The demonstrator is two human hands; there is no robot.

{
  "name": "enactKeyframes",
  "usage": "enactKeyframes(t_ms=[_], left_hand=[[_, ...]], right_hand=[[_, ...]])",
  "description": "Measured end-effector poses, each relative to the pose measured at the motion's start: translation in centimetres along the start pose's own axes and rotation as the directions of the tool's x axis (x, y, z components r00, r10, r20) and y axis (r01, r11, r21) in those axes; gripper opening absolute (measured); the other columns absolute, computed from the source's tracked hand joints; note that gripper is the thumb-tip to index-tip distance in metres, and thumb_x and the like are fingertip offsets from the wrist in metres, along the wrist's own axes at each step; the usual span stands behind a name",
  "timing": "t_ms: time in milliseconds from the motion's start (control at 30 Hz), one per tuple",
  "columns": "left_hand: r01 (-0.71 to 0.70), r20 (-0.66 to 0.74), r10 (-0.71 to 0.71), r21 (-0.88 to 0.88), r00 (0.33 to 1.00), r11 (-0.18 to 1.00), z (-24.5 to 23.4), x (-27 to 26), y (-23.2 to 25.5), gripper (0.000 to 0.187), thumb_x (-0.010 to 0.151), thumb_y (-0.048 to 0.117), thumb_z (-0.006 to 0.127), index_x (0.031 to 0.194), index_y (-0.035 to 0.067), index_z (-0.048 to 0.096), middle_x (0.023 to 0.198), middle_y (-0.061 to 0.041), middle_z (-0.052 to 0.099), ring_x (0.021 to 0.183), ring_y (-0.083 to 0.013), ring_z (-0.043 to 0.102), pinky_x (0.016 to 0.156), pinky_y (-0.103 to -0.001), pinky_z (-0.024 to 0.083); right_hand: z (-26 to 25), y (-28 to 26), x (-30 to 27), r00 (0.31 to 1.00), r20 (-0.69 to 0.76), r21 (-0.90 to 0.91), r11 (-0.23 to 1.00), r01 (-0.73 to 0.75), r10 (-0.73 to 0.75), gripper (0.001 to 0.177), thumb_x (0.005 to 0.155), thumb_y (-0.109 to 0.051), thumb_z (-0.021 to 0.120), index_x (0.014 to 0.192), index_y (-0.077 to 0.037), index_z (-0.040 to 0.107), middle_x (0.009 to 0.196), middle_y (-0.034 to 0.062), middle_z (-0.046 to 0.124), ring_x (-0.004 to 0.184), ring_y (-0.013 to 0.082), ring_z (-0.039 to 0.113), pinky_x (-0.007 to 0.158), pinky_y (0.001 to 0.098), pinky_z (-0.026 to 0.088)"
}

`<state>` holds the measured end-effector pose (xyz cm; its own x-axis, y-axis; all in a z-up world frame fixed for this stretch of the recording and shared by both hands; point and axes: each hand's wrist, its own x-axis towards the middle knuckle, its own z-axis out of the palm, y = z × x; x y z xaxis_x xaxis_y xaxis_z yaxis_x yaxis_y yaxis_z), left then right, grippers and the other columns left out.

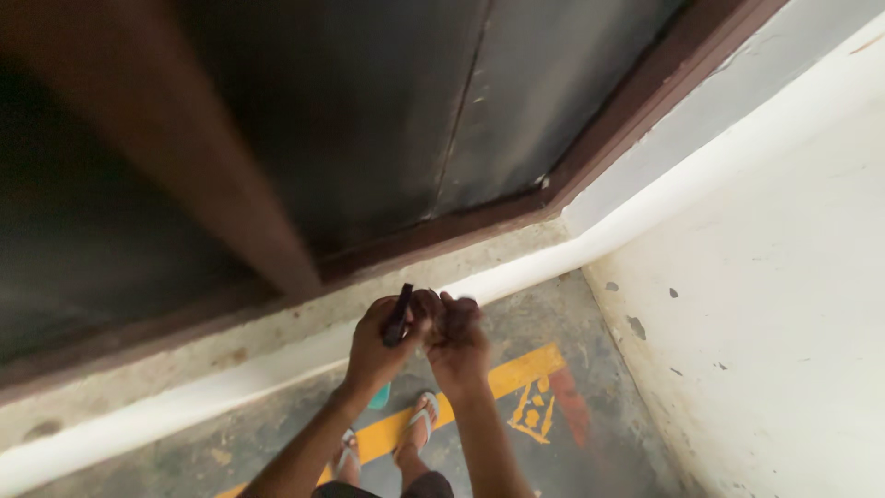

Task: The person cleans a dark-colored door with a textured surface. They spray a cleaning solution from a bottle and wipe the door with a cloth, focusing on the frame and the main panels.

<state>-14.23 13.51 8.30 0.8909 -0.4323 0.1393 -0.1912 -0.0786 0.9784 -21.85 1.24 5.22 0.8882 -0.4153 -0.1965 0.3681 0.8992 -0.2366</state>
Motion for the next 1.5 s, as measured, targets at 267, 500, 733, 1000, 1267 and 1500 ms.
enactKeyframes(t_ms=[267,500,733,1000,1267,1500], left_hand=[[0.235,0.022,-0.237,0.082,0.971,0.969,-4.0,-2.4,1.9,0.026,0.082,0.025,0.081,0.093,0.006,0.068,0.066,-0.006,0.063,0.061,-0.0159,0.058,0.06,-0.034,0.051],[0.09,0.065,-0.096,0.084,0.993,0.992,-7.0,-3.7,0.6,0.025,0.083,0.028,0.08,0.091,0.008,0.067,0.066,-0.005,0.065,0.061,-0.0146,0.06,0.062,-0.033,0.051],[0.092,0.036,-0.109,0.322,0.993,0.942,-8.7,-4.2,-1.5,0.042,0.078,0.038,0.086,0.082,0.004,0.062,0.066,-0.01,0.058,0.06,-0.0225,0.055,0.059,-0.038,0.047],[-0.003,0.039,-0.009,0.3,0.999,0.954,-9.3,-3.3,-5.0,0.039,0.081,0.036,0.084,0.094,0.006,0.062,0.065,-0.008,0.057,0.057,-0.022,0.053,0.058,-0.037,0.047],[-0.025,0.054,0.005,0.381,0.999,0.924,-8.0,-2.6,-8.6,0.022,0.082,0.02,0.075,0.096,0.006,0.065,0.076,-0.015,0.069,0.068,-0.0316,0.068,0.063,-0.041,0.053],[-0.083,0.057,0.061,0.602,0.997,0.794,-6.7,-2.6,-13.3,0.018,0.082,0.022,0.074,0.09,0.008,0.066,0.082,-0.017,0.072,0.075,-0.0366,0.07,0.065,-0.046,0.054]], right_hand=[[-8.6,7.1,-2.1,0.974,0.1,-0.919,0.356,0.168,-0.202,0.029,0.109,-0.01,0.051,0.128,0.005,0.066,0.119,0.0153,0.065,0.1,0.023,0.062,0.082,0.0343,0.053],[-6.2,9.0,-4.1,1.0,-0.009,-0.47,0.883,-0.023,0.021,0.03,0.11,-0.013,0.05,0.136,-0.004,0.062,0.112,0.01,0.065,0.092,0.0169,0.063,0.076,0.0305,0.054],[-2.1,9.9,-3.2,0.938,-0.289,-0.571,0.821,-0.009,-0.191,0.034,0.098,-0.008,0.052,0.131,-0.012,0.045,0.113,0.0104,0.068,0.097,0.0202,0.071,0.076,0.0352,0.062],[-5.5,9.1,-1.1,0.98,0.133,-0.399,0.897,0.188,-0.146,0.023,0.109,0.0,0.051,0.13,0.006,0.058,0.109,0.0167,0.066,0.089,0.0207,0.064,0.071,0.0304,0.055],[-8.0,9.3,0.5,0.986,0.109,-0.255,0.955,0.15,-0.126,0.009,0.111,0.002,0.051,0.113,0.002,0.06,0.097,0.0113,0.066,0.078,0.0171,0.062,0.072,0.0307,0.053],[-9.4,10.2,-0.1,0.899,-0.425,-0.288,0.957,-0.028,-0.102,0.022,0.096,-0.004,0.047,0.112,-0.008,0.061,0.098,0.0098,0.071,0.086,0.0235,0.071,0.08,0.0388,0.061]])
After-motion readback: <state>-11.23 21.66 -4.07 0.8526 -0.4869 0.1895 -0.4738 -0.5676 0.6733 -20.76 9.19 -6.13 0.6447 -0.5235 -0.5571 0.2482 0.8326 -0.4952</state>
